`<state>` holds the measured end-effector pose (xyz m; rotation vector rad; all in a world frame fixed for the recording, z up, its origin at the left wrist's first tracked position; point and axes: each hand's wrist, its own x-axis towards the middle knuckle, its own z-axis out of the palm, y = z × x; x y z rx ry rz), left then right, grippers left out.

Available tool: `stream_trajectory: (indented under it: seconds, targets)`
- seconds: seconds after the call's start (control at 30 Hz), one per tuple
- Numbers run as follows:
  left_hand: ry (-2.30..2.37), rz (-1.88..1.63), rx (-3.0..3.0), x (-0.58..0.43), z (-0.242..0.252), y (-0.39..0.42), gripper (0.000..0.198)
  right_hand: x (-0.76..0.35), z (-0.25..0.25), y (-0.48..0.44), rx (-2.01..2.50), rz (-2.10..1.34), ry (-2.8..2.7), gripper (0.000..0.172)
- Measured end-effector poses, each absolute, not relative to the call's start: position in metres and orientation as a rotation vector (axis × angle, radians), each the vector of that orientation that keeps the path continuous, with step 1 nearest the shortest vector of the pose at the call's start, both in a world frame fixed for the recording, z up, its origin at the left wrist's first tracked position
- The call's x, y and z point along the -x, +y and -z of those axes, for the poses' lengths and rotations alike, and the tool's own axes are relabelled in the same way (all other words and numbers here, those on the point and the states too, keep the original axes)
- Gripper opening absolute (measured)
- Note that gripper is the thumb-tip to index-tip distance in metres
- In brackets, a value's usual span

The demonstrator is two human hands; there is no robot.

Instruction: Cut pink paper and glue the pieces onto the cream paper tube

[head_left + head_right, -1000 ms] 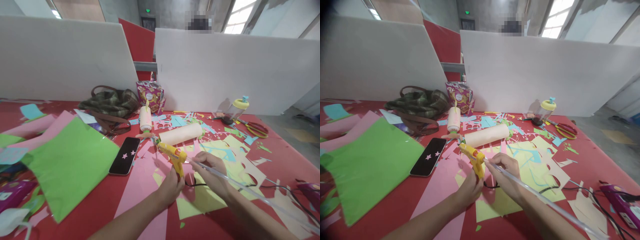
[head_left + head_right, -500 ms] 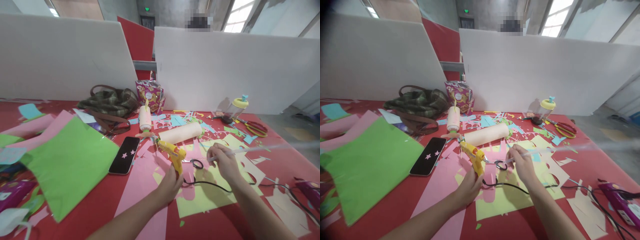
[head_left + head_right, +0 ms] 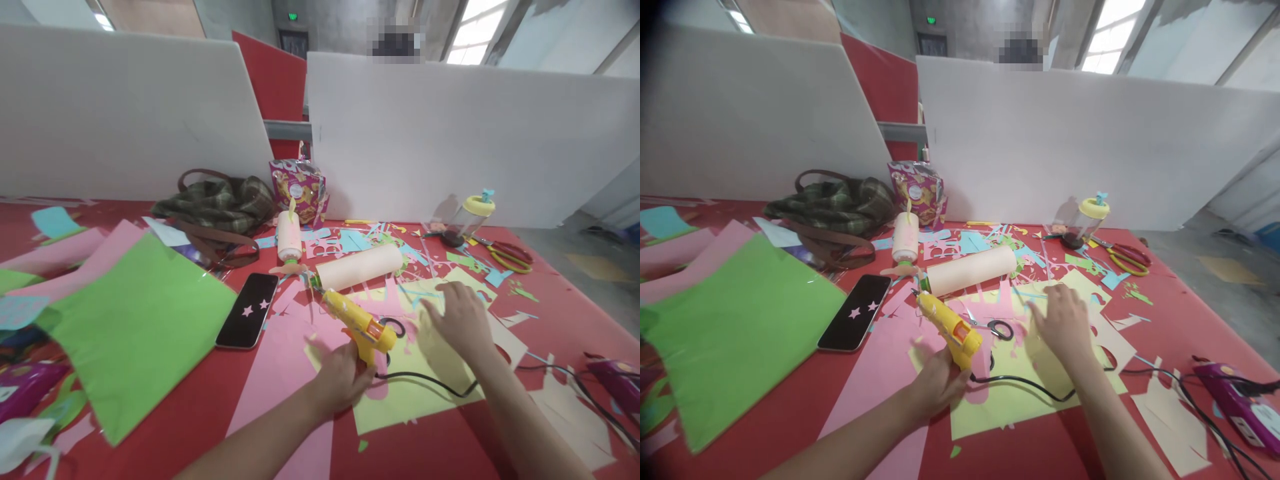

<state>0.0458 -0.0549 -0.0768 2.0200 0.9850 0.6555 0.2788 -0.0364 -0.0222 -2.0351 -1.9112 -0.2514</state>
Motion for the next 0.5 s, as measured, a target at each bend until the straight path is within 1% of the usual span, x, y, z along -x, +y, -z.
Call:
stream_trajectory:
  seconds: [0.03, 0.1, 0.13, 0.17, 0.2, 0.27, 0.3, 0.43, 0.5]
  targets:
    - [0.972, -0.659, -2.035, -0.046, 0.076, -0.055, 0.019, -0.267, 0.020, -0.042, 1.848, 0.069, -2.047, 0.033]
    - [0.941, -0.650, -2.063, -0.047, 0.073, -0.054, 0.017, -0.241, 0.017, -0.054, 1.466, -0.416, -2.281, 0.040]
    - [0.922, -0.639, -2.080, -0.048, 0.071, -0.054, 0.017, -0.229, 0.018, -0.060, 1.348, -0.596, -2.317, 0.047]
    - [0.893, -0.626, -2.105, -0.048, 0.070, -0.054, 0.018, -0.218, 0.019, -0.066, 1.295, -0.735, -2.315, 0.050]
    - [0.855, -0.617, -2.137, -0.048, 0.069, -0.054, 0.019, -0.210, 0.021, -0.070, 1.272, -0.839, -2.258, 0.048]
    - [0.776, -0.619, -2.216, -0.049, 0.069, -0.054, 0.021, -0.198, 0.027, -0.077, 1.281, -1.013, -2.087, 0.037]
    - [0.749, -0.627, -2.257, -0.048, 0.069, -0.054, 0.023, -0.195, 0.031, -0.079, 1.278, -1.086, -1.998, 0.034]
    - [0.749, -0.702, -2.389, -0.045, 0.071, -0.055, 0.040, -0.197, 0.040, -0.080, 1.191, -1.270, -1.720, 0.031]
    - [0.792, -0.755, -2.392, -0.043, 0.068, -0.056, 0.040, -0.202, 0.042, -0.078, 1.167, -1.290, -1.587, 0.028]
